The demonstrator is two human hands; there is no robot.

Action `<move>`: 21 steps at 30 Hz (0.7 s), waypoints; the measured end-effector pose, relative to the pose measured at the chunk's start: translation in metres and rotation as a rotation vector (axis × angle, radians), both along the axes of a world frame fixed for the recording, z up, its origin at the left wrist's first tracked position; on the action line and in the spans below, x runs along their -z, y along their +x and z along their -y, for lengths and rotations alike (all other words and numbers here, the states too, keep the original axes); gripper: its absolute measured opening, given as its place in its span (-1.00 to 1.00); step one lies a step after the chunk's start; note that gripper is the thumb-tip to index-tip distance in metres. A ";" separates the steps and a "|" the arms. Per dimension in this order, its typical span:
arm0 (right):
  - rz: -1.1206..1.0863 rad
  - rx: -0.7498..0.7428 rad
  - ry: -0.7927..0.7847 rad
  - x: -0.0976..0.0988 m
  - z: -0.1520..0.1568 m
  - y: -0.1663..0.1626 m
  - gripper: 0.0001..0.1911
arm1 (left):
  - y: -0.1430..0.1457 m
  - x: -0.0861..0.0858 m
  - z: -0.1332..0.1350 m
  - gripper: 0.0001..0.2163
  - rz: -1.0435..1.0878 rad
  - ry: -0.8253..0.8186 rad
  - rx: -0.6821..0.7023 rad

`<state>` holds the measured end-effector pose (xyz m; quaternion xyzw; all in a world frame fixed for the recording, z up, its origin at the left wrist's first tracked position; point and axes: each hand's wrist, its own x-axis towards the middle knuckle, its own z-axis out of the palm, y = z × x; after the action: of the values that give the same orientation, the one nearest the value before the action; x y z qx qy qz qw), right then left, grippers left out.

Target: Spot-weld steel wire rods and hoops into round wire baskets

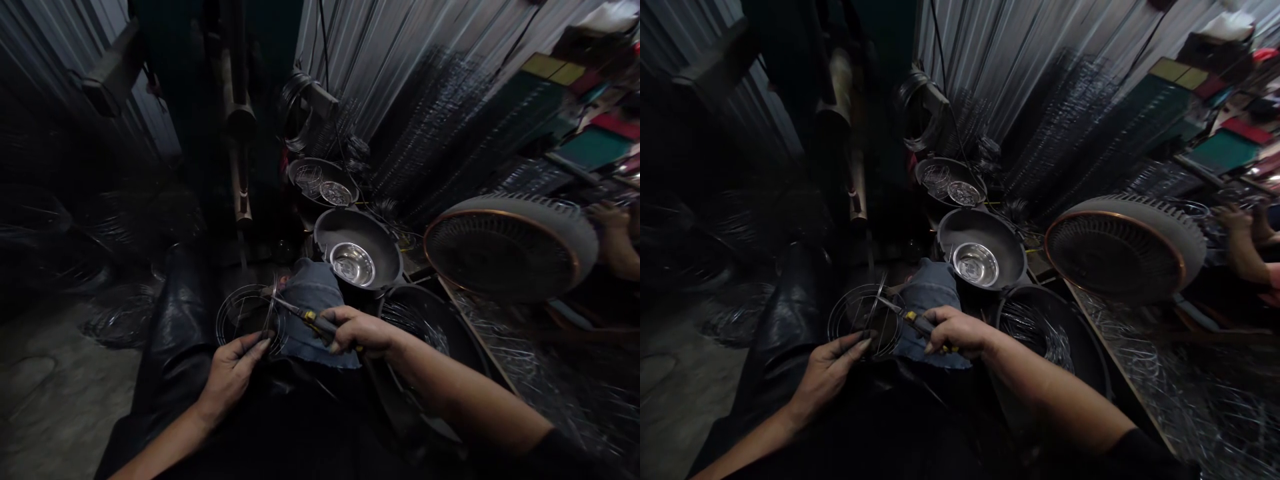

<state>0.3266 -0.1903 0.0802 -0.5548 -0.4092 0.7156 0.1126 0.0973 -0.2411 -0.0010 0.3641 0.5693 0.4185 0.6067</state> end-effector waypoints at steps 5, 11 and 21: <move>0.401 -0.219 0.101 -0.031 -0.014 -0.015 -0.89 | -0.001 0.002 0.004 -0.61 -0.062 0.042 0.019; 0.561 -0.448 0.263 -0.042 -0.025 -0.022 -0.69 | -0.001 0.005 0.008 -0.60 -0.108 0.033 0.018; -0.146 -0.069 -0.012 0.065 0.007 -0.005 -0.60 | -0.007 0.013 0.017 -0.70 -0.090 0.084 -0.034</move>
<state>0.3212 -0.1978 0.0156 -0.4872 -0.4143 0.7603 0.1140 0.0899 -0.2586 -0.0135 0.3981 0.5840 0.4354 0.5576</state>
